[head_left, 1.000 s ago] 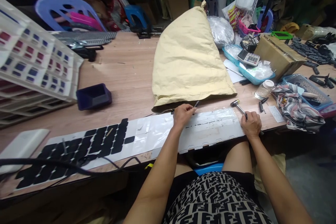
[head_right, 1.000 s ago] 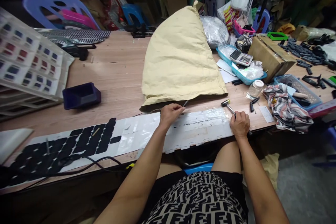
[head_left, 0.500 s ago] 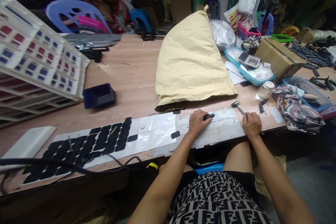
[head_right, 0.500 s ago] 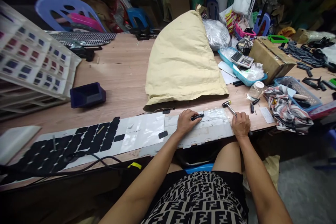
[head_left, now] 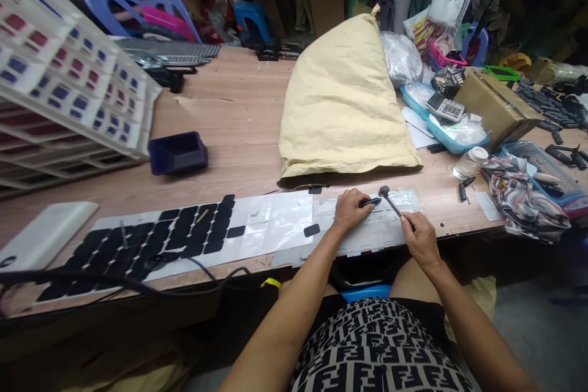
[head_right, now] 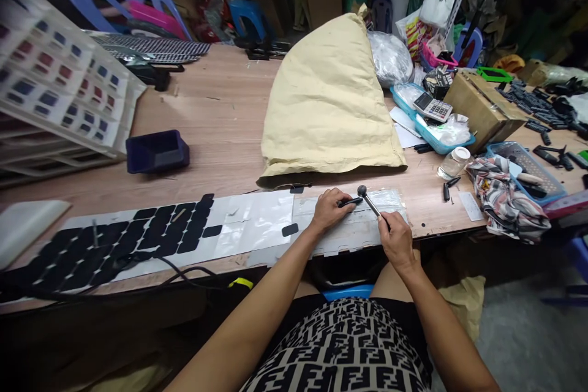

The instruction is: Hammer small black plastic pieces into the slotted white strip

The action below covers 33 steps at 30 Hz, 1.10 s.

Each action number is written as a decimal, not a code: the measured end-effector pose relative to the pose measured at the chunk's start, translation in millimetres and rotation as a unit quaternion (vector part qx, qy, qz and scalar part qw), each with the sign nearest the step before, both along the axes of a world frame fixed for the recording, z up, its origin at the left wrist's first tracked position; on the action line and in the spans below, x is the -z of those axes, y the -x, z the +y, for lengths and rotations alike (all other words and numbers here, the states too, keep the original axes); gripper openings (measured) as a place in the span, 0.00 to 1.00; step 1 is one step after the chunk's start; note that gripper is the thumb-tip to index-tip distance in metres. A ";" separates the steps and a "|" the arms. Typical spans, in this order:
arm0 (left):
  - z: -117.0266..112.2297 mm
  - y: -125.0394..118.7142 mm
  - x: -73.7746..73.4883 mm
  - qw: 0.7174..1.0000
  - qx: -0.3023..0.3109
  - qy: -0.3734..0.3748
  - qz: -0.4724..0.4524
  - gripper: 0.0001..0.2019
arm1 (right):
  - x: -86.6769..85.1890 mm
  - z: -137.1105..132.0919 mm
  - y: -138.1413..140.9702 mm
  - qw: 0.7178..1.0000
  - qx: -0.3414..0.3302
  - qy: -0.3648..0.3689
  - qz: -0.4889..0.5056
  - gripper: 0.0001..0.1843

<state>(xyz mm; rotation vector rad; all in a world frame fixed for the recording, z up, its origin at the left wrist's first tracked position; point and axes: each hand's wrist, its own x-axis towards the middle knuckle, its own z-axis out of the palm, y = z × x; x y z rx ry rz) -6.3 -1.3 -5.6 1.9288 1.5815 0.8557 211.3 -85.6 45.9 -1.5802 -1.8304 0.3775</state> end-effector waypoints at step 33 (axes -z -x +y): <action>-31.8 -0.6 -14.5 0.996 0.070 -0.023 -0.056 0.10 | 38.1 52.5 -72.9 0.934 0.175 -0.075 -0.301 0.12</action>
